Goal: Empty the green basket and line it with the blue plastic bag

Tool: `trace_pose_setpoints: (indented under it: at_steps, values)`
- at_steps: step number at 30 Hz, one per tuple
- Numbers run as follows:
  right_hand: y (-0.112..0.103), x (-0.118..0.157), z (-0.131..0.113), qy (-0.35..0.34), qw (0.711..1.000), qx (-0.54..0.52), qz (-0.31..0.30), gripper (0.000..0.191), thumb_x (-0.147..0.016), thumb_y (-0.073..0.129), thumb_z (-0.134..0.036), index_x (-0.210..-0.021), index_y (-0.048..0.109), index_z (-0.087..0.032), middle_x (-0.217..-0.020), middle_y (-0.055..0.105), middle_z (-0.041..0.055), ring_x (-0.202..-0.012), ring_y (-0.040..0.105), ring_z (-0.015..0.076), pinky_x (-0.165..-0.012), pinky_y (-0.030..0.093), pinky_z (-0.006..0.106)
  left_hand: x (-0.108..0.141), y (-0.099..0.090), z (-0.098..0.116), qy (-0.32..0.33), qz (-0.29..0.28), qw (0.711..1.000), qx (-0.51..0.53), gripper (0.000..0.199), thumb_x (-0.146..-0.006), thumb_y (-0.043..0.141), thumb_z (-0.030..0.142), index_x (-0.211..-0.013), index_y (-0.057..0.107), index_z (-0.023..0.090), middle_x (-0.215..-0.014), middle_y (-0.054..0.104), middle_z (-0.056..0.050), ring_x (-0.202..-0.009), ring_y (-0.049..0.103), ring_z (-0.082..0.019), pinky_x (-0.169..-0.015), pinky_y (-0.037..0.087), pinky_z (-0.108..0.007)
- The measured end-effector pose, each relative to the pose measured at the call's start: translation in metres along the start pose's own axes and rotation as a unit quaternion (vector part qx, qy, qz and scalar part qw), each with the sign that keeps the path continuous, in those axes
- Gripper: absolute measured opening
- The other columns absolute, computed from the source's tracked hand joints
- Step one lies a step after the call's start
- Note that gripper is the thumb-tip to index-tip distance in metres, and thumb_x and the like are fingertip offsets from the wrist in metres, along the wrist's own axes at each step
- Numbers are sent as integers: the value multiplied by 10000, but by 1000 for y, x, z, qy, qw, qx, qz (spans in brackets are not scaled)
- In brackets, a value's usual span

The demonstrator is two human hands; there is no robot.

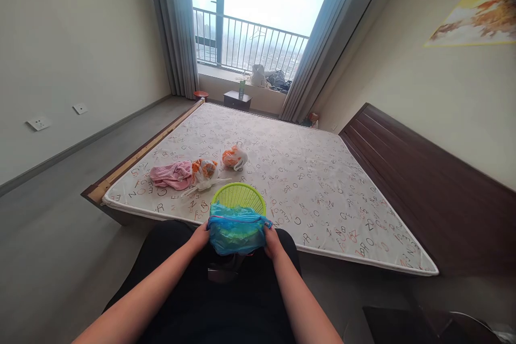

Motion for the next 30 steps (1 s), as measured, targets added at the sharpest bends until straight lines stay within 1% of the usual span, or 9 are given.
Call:
trace_pose_setpoints:
  at_steps: [3,6,11,13,18,21,24,28,30]
  values:
    - [-1,0,1,-7,1000,13,-2,524,-694,776,-560,-1078,693,-213,-1089,775,108,-1070,717,324,-942,567,469,-2,-1,-2,0,0,1000,-4,639,-536,802,566,-1057,757,198,-1158,773,-147,-1234,644,-362,-1084,484,-414]
    - [-2,-1,3,-3,1000,22,-3,528,-701,768,-585,-1066,689,-211,-1066,777,112,-1054,721,326,-932,569,474,1,1,1,-6,-5,1000,12,677,-494,821,569,-1051,759,189,-1148,774,-155,-1228,646,-372,-1077,491,-419]
    - [-2,-2,4,5,1000,16,-9,508,-713,761,-542,-1095,667,-220,-1050,777,101,-1028,728,318,-934,565,472,10,5,11,-4,-25,999,25,699,-488,820,594,-1050,754,183,-1160,771,-163,-1206,657,-377,-1054,507,-427]
    - [-2,-2,4,4,1000,18,-11,492,-722,761,-517,-1105,663,-222,-1045,777,95,-1029,728,314,-937,562,469,13,5,15,-2,-22,1000,-4,658,-510,801,584,-1033,758,186,-1161,770,-164,-1204,658,-381,-1063,498,-440]
    - [0,-2,5,-8,999,22,-26,481,-747,756,-518,-1121,664,-229,-1066,774,93,-1032,728,308,-947,558,469,23,9,27,7,-22,997,-70,424,-608,728,470,-926,776,194,-1128,784,-149,-1205,656,-374,-1077,474,-434]
    - [2,-1,5,-15,997,60,-38,515,-783,712,-597,-1160,671,-249,-1109,767,97,-1087,714,307,-956,557,477,32,13,38,29,-50,991,-120,445,-679,644,404,-1009,776,135,-1177,768,-136,-1214,646,-359,-1054,469,-381]
    - [2,-2,6,-17,993,117,-24,536,-804,667,-652,-1188,676,-278,-1120,766,89,-1135,697,304,-961,556,469,39,16,46,43,-75,980,-178,473,-746,564,364,-1078,760,90,-1202,754,-129,-1206,644,-342,-1016,470,-341]
    - [1,-1,4,-27,987,160,-15,536,-819,648,-643,-1219,671,-287,-1168,754,82,-1183,674,301,-994,538,451,45,19,55,62,-100,969,-219,484,-776,532,348,-1125,759,100,-1211,749,-126,-1203,649,-326,-1024,463,-323]
    - [1,-1,3,-28,985,167,-14,534,-818,656,-628,-1224,671,-281,-1183,749,84,-1198,665,304,-1004,530,446,48,22,61,85,-110,960,-244,473,-794,535,361,-1133,769,129,-1168,770,-121,-1168,670,-328,-1028,476,-344]
Point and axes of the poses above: each hand's wrist, its own x-axis away from the middle knuckle, its own y-axis out of the palm, z = x × y, the point moved 4 cm from there along -x, towards the middle knuckle
